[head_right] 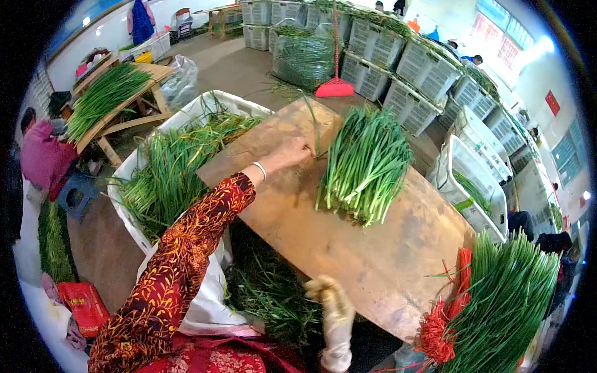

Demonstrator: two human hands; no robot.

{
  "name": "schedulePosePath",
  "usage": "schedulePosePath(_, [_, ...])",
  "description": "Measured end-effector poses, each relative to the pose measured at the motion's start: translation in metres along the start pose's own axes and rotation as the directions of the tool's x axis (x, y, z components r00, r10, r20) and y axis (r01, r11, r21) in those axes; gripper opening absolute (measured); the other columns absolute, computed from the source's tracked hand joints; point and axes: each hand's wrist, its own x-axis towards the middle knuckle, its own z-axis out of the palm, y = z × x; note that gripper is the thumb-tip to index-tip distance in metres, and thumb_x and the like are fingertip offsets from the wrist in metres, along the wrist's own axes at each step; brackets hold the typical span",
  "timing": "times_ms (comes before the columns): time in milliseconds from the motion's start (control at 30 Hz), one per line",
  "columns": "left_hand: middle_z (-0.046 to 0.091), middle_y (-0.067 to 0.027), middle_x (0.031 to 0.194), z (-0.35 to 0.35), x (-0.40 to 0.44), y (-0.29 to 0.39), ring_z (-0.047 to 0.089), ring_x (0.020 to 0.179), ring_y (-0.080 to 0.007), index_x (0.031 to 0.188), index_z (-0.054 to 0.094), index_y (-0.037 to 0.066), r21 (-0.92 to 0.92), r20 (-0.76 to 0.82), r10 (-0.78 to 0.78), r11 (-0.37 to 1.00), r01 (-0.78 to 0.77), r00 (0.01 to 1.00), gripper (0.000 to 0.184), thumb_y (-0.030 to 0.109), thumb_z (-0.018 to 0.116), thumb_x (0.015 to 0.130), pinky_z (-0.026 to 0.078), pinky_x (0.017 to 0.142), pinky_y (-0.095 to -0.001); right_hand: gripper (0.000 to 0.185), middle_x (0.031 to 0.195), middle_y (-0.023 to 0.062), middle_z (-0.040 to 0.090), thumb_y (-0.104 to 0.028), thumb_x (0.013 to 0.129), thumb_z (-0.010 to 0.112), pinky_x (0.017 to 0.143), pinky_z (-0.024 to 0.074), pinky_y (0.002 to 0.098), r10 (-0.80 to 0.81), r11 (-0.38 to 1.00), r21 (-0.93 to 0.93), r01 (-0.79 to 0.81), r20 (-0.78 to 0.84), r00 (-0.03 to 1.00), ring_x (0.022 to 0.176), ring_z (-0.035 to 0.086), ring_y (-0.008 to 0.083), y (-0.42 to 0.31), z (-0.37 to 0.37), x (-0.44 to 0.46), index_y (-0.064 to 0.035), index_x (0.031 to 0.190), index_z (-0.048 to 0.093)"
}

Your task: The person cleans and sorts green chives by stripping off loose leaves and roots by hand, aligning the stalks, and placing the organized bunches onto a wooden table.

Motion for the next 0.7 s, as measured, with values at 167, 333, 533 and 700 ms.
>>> schedulePosePath(167, [0.039, -0.0127, 0.128, 0.022, 0.025, -0.029, 0.042, 0.114, -0.0333, 0.124, 0.037, 0.011, 0.533, -0.069, 0.128, 0.843, -0.072, 0.989, 0.051, 0.016, 0.053, 0.076, 0.033, 0.094, -0.0471, 0.025, 0.095, 0.0082, 0.062, -0.014, 0.090, 0.048, 0.078, 0.0455, 0.0252, 0.294, 0.956, -0.095, -0.279, 0.254, 0.921, 0.085, 0.057, 0.0136, 0.044, 0.016, -0.020, -0.0009, 0.110, 0.054])
schedulePosePath(333, [0.041, -0.0080, 0.129, 0.030, 0.017, -0.055, 0.038, 0.120, -0.0270, 0.124, 0.038, 0.010, 0.676, 0.083, 0.290, 0.686, -0.268, 0.953, 0.049, 0.010, 0.050, 0.077, 0.029, 0.098, -0.0465, 0.030, 0.091, 0.0046, 0.062, -0.021, 0.088, 0.053, 0.078, 0.0442, 0.0235, 0.380, 0.892, -0.377, -0.249, 0.327, 0.865, 0.083, 0.056, 0.0109, 0.039, 0.022, -0.018, -0.0001, 0.110, 0.054])
schedulePosePath(533, [0.046, -0.0099, 0.125, 0.006, -0.108, -0.032, 0.043, 0.117, -0.0224, 0.120, 0.045, 0.007, 0.722, 0.191, 0.425, 0.550, -0.420, 0.885, 0.049, 0.008, 0.051, 0.072, 0.033, 0.095, -0.0464, 0.029, 0.091, 0.0039, 0.061, -0.021, 0.090, 0.050, 0.076, 0.0438, 0.0236, 0.340, 0.909, -0.358, -0.214, 0.342, 0.876, 0.080, 0.055, 0.0106, 0.042, 0.015, -0.023, -0.0003, 0.109, 0.054])
schedulePosePath(700, [0.046, -0.0099, 0.125, 0.008, -0.235, 0.023, 0.046, 0.113, -0.0239, 0.118, 0.047, 0.007, 0.392, 0.210, 0.485, 0.754, -0.528, 0.849, 0.050, 0.009, 0.053, 0.068, 0.035, 0.094, -0.0460, 0.021, 0.093, 0.0063, 0.061, -0.004, 0.087, 0.050, 0.074, 0.0453, 0.0220, 0.186, 0.969, -0.219, -0.118, 0.324, 0.927, 0.081, 0.056, 0.0110, 0.022, 0.025, -0.015, -0.0005, 0.107, 0.055])
